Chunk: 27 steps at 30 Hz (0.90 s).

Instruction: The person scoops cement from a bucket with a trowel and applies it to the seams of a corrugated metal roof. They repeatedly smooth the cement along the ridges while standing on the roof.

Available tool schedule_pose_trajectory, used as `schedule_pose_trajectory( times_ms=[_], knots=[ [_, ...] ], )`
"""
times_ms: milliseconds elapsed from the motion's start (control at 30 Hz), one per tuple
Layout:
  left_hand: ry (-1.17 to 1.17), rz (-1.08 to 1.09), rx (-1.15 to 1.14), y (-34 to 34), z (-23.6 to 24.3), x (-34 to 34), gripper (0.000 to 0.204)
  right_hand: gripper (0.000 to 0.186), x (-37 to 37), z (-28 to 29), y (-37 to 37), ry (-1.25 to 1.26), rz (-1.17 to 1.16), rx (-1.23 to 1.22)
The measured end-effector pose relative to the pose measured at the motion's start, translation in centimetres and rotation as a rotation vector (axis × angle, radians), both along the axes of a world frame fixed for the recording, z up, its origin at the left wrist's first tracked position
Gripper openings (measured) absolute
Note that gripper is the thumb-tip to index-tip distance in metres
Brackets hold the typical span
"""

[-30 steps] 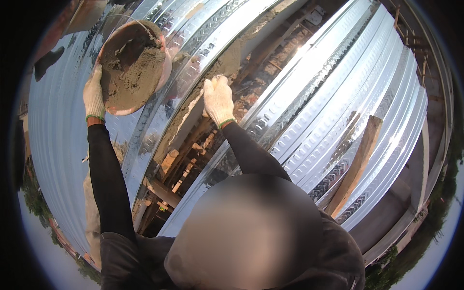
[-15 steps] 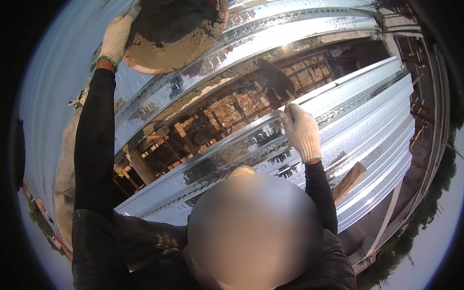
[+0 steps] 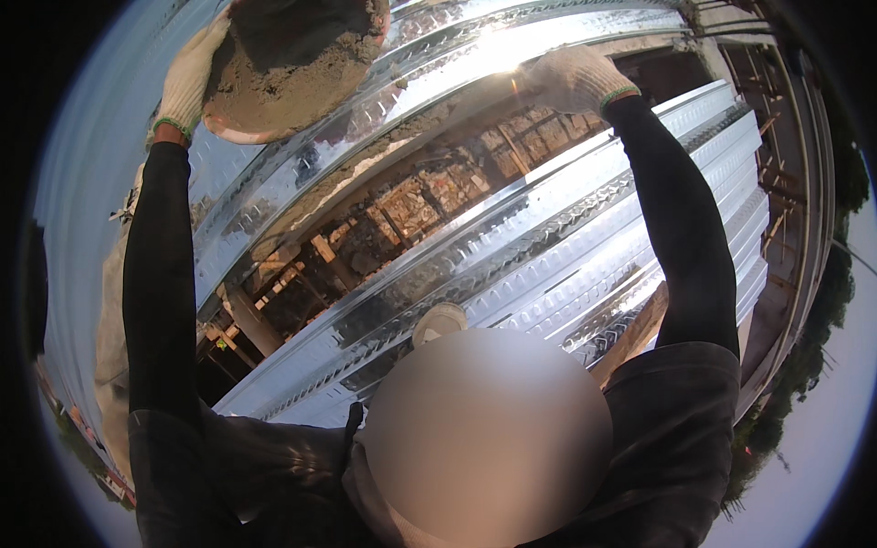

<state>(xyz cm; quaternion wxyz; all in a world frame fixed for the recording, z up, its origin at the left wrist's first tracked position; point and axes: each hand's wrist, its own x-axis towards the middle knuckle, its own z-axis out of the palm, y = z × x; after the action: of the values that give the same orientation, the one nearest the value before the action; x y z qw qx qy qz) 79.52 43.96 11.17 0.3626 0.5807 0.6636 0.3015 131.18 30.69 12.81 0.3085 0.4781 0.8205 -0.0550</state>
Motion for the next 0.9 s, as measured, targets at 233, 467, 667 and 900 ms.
schedule_pose_trajectory(
  times_ms=[233, 467, 667, 900],
  knots=[
    [-0.011, -0.057, 0.045, 0.5, -0.6, -2.1, 0.072, 0.023, 1.8, -1.7, -6.4, 0.280, -0.097, 0.040],
    [-0.038, 0.006, -0.014, -0.5, 1.6, 0.4, 0.073, 0.025, 0.2, -4.8, -5.0, 0.384, -0.160, 0.060],
    [-0.152, -0.057, -0.027, -1.0, 2.1, 1.3, 0.062, 0.037, 5.5, -2.5, -9.7, 0.322, -0.602, 0.078],
    [-0.421, -0.113, -0.068, -3.4, 3.8, 2.3, 0.048, 0.042, -1.5, -0.4, -21.3, 0.950, -1.088, 0.296]
  ],
)
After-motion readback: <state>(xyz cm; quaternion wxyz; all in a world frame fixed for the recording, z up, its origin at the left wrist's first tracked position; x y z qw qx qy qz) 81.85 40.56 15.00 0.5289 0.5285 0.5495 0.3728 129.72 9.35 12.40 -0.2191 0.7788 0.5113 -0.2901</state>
